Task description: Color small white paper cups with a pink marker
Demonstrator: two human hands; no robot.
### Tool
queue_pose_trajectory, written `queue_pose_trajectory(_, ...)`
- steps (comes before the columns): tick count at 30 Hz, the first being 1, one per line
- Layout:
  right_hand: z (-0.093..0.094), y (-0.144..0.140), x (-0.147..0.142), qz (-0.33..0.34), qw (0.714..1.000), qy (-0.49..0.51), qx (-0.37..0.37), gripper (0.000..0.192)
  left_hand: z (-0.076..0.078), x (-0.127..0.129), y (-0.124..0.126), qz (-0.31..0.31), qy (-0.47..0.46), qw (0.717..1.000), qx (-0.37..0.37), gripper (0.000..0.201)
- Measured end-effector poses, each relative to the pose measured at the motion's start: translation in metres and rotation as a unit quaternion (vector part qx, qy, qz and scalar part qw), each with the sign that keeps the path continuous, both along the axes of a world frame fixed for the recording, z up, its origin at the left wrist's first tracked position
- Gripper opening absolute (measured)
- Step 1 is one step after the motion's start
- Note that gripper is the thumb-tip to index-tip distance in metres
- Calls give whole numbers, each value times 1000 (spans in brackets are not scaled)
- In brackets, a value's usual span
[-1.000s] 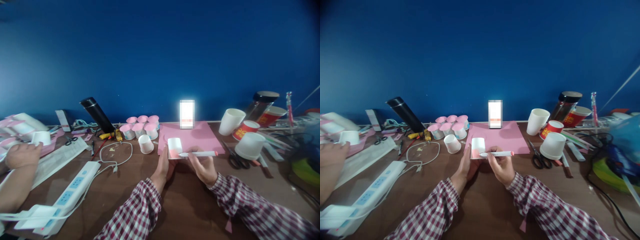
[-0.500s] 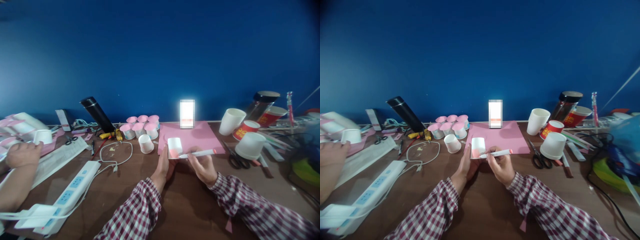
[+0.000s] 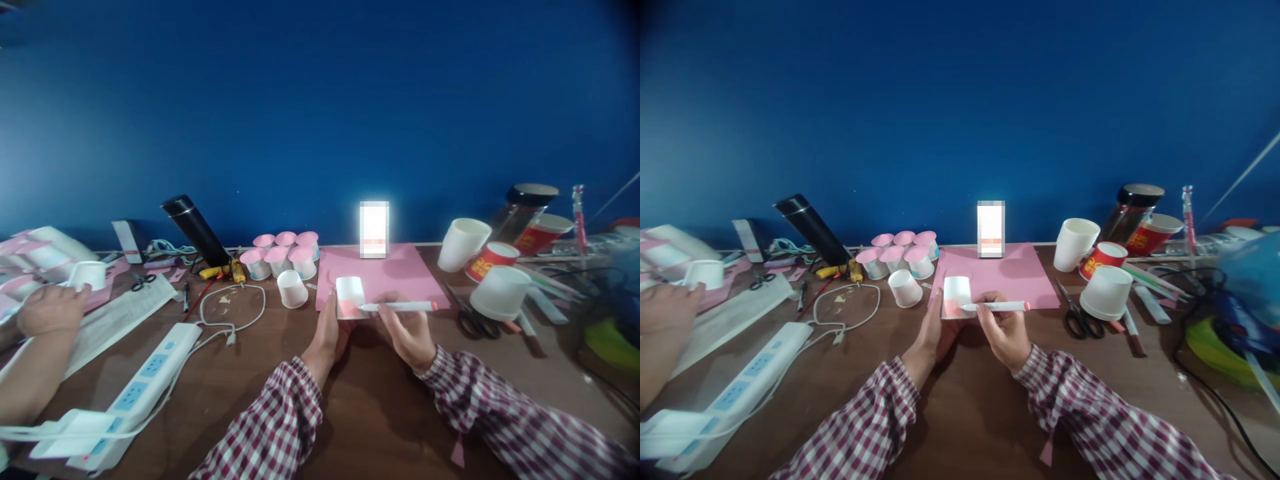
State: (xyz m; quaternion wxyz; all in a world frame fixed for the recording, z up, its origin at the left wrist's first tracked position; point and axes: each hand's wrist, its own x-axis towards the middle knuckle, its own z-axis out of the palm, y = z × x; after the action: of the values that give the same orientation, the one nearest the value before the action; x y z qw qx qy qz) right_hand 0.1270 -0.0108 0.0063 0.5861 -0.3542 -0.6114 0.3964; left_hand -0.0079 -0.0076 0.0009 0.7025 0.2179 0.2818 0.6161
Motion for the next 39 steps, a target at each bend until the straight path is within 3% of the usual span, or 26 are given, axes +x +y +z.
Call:
queue_pose_trajectory(14, -4, 0, 0, 14, 1000, 4, -22, 18, 3, 0, -1, 6, 11, 1000, -8, 52)
queue_pose_trajectory(21, -4, 1, 0, -3, 1000, -19, 16, 14, 2, 1, -1, -1, 20, 1000, -7, 55)
queue_pose_trajectory(39, -4, 0, 1, -7, 997, -69, 34, 10, -4, 2, 1, 13, 25, 1000, 13, 50)
